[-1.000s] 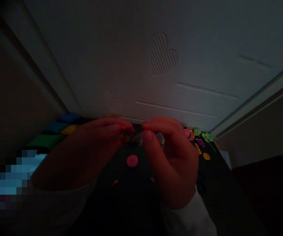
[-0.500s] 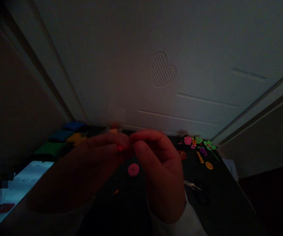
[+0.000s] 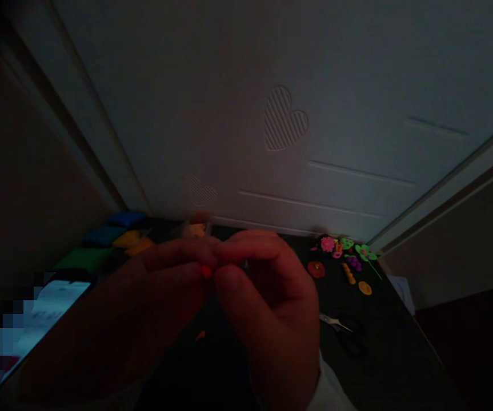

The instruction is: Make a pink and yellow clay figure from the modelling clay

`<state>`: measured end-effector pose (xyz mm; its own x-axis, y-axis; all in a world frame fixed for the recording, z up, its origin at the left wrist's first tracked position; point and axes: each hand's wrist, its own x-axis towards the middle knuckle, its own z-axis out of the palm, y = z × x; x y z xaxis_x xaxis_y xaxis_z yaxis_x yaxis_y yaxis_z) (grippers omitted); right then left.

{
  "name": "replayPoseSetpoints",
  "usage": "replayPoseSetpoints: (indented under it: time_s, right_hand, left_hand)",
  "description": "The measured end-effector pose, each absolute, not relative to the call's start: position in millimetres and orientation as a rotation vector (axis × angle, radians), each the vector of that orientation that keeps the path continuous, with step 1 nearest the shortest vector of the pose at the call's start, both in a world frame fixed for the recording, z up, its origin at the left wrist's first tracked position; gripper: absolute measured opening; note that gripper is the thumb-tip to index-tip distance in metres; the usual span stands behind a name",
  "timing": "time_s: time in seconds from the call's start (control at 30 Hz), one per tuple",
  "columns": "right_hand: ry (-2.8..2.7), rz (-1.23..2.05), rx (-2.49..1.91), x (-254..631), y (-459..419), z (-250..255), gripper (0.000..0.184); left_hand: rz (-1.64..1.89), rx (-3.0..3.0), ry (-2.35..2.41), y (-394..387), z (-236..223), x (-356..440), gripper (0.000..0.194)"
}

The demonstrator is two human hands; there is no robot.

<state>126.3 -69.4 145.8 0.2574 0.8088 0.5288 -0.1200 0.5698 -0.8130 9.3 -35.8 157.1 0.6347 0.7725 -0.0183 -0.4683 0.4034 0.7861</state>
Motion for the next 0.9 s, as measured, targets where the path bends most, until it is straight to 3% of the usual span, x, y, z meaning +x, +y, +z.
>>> replayPoseSetpoints:
  time_s: [0.9]
  right_hand:
    - [-1.129,0.674,-0.800,123.3,-68.7,143.7,0.011]
  left_hand:
    - [0.898,0.892,0.432,-38.2,154.2,14.5,0.010]
